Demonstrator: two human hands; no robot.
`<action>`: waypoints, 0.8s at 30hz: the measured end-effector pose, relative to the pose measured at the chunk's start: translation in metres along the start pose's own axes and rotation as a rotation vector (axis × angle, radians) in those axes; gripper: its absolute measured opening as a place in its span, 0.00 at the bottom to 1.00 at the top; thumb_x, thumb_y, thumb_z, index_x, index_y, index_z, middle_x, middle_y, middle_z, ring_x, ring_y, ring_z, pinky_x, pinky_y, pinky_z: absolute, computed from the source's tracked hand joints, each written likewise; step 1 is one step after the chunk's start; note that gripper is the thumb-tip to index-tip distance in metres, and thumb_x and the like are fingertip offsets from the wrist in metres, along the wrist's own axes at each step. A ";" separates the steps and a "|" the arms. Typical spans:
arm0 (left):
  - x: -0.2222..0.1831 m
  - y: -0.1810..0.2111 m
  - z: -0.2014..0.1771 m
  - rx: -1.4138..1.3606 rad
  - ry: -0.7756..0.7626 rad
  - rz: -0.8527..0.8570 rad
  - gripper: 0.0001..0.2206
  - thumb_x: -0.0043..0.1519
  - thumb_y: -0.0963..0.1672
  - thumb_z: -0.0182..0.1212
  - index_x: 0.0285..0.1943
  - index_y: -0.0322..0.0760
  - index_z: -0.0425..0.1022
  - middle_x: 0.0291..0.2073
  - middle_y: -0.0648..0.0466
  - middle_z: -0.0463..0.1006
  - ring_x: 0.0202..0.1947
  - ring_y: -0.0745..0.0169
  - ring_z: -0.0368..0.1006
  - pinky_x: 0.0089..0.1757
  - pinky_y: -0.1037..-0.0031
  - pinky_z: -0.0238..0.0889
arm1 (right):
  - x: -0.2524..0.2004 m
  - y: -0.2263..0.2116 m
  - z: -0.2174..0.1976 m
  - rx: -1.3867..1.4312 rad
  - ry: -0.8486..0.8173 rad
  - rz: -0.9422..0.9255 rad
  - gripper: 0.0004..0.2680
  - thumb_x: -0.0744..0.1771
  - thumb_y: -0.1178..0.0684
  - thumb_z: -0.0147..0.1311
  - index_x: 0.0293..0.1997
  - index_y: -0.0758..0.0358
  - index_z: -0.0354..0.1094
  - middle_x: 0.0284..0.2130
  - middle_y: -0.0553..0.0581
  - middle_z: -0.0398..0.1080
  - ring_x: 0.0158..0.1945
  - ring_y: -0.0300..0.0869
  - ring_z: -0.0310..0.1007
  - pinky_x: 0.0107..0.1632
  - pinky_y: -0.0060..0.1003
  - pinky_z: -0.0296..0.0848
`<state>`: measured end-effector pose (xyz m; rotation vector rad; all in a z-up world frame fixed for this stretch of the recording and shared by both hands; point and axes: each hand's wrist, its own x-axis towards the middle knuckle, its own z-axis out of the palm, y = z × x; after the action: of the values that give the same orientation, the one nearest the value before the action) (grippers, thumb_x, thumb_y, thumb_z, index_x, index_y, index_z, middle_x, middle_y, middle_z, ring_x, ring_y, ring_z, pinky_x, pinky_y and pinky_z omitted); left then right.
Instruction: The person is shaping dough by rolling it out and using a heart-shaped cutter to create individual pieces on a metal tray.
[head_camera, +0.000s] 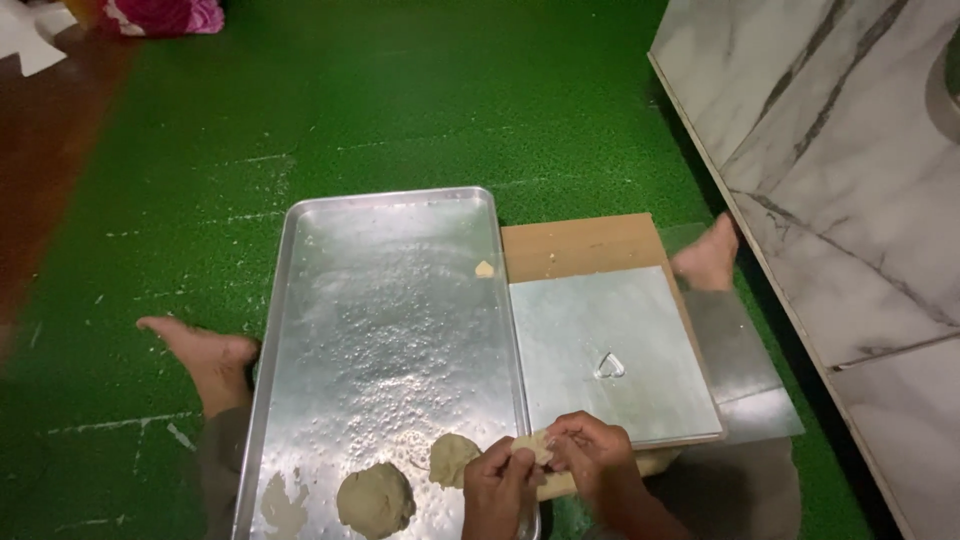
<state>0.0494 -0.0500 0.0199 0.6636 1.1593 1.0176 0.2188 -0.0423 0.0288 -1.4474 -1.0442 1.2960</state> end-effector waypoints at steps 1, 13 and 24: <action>0.003 -0.003 0.003 -0.002 0.004 0.007 0.08 0.59 0.36 0.60 0.36 0.20 0.85 0.21 0.46 0.79 0.23 0.62 0.70 0.30 0.77 0.65 | 0.001 -0.006 0.002 0.000 -0.006 -0.005 0.03 0.62 0.67 0.58 0.33 0.73 0.77 0.24 0.61 0.79 0.25 0.43 0.75 0.31 0.34 0.77; 0.033 -0.079 -0.019 -0.046 -0.115 0.113 0.26 0.54 0.35 0.65 0.65 0.26 0.71 0.43 0.45 0.81 0.33 0.61 0.79 0.36 0.76 0.75 | 0.003 0.049 -0.016 -0.404 -0.074 -0.534 0.10 0.56 0.64 0.59 0.36 0.64 0.81 0.32 0.53 0.82 0.29 0.39 0.79 0.32 0.28 0.77; 0.031 -0.017 0.004 -0.071 -0.074 0.024 0.01 0.58 0.34 0.64 0.36 0.25 0.78 0.27 0.47 0.80 0.29 0.65 0.72 0.37 0.77 0.68 | -0.003 0.012 0.010 -0.070 -0.023 0.035 0.18 0.61 0.65 0.58 0.58 0.73 0.71 0.58 0.55 0.71 0.48 0.41 0.76 0.48 0.32 0.79</action>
<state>0.0605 -0.0293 -0.0067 0.6549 1.0479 1.0413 0.2092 -0.0469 0.0172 -1.5127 -1.0936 1.3151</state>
